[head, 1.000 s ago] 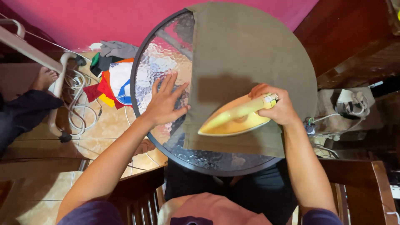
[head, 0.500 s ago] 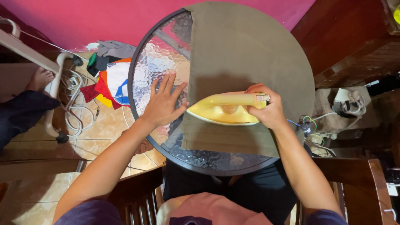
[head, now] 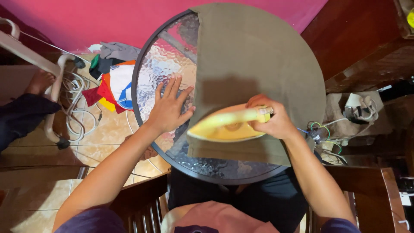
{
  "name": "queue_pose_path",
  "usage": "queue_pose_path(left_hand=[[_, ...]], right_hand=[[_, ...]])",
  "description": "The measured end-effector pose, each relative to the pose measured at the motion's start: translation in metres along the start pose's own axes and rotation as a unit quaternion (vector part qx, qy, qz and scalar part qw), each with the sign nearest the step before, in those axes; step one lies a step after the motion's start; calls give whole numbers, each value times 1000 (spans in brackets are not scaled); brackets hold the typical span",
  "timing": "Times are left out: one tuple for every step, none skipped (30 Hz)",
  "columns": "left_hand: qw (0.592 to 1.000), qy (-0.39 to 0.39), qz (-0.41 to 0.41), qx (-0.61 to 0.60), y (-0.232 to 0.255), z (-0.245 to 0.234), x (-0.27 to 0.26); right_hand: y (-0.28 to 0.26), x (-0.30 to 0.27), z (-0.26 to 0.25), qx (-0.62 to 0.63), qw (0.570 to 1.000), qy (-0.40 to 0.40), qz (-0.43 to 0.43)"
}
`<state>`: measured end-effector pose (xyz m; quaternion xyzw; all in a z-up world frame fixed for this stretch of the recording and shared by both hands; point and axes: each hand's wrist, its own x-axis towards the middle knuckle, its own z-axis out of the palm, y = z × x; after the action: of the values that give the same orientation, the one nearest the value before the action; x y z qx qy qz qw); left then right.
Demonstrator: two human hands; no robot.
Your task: The person irons a green shirt laid out on a round glass table. They use a yellow iron to smooth the fabric, moving it back and forth across the shirt's surface while holding the garment steady with their left hand.
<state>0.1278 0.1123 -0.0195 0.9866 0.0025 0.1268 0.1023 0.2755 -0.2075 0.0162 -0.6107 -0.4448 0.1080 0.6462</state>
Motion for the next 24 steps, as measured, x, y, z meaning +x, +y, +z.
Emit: queue_pose_path(left_hand=[[1000, 1, 0, 1, 0, 0, 1], [1000, 3, 1, 2, -1, 1, 1], [1000, 4, 1, 2, -1, 2, 0], [1000, 3, 1, 2, -1, 0, 0], [1000, 6, 1, 2, -1, -1, 1], [1000, 7, 3, 0, 0, -1, 1], [1000, 5, 4, -2, 1, 0, -1], [1000, 7, 2, -2, 1, 0, 0], [1000, 9, 0, -2, 1, -1, 0], [1000, 12, -1, 0, 0, -1, 1], [1000, 9, -1, 0, 0, 0, 1], [1000, 4, -1, 0, 0, 1, 0], [1000, 5, -3, 2, 0, -1, 0], [1000, 2, -5, 1, 0, -2, 0], [1000, -1, -6, -1, 1, -2, 1], [1000, -2, -3, 0, 4, -7, 1], [1000, -12, -9, -9, 7, -11, 1], [1000, -19, -15, -17, 9, -17, 2], [1000, -17, -12, -15, 11, -17, 3], [1000, -20, -10, -14, 10, -19, 3], [1000, -23, -8, -13, 11, -21, 3], [1000, -24, -5, -9, 10, -20, 3], [1000, -26, -11, -8, 9, -19, 3], [999, -29, -15, -9, 10, -18, 3]], right_hand=[[3, 0, 0, 0, 1000, 0, -2], [5, -1, 0, 5, 1000, 4, -1], [8, -1, 1, 9, 1000, 7, 0], [5, 0, 4, 10, 1000, 7, 0], [3, 1, 6, -4, 1000, 19, -3], [0, -1, 8, -18, 999, 31, -5], [-3, -3, 8, -18, 999, 33, -3], [-5, -1, 7, -20, 1000, 9, -8], [-8, 1, 7, -22, 1000, -14, -13], [-9, 3, 6, -22, 999, -16, -16], [-10, 5, 5, -24, 999, -24, -1], [-11, 6, 5, -25, 999, -33, 16], [-8, 8, 6, -24, 999, -35, 14], [-6, 8, 8, -29, 999, -40, 22], [-4, 7, 8, -33, 998, -46, 30], [-2, 6, 8, -34, 998, -43, 30], [0, 5, 7, -38, 997, -47, 45], [2, 6, 6, -42, 996, -52, 58], [1, 6, 4, -42, 996, -50, 56], [1, 6, 3, -49, 995, -57, 62], [0, 7, 3, -56, 994, -64, 69], [-1, 9, -2, -54, 995, -60, 67], [-2, 10, -6, -61, 995, -43, 65], [-4, 10, -12, -71, 995, -26, 65]])
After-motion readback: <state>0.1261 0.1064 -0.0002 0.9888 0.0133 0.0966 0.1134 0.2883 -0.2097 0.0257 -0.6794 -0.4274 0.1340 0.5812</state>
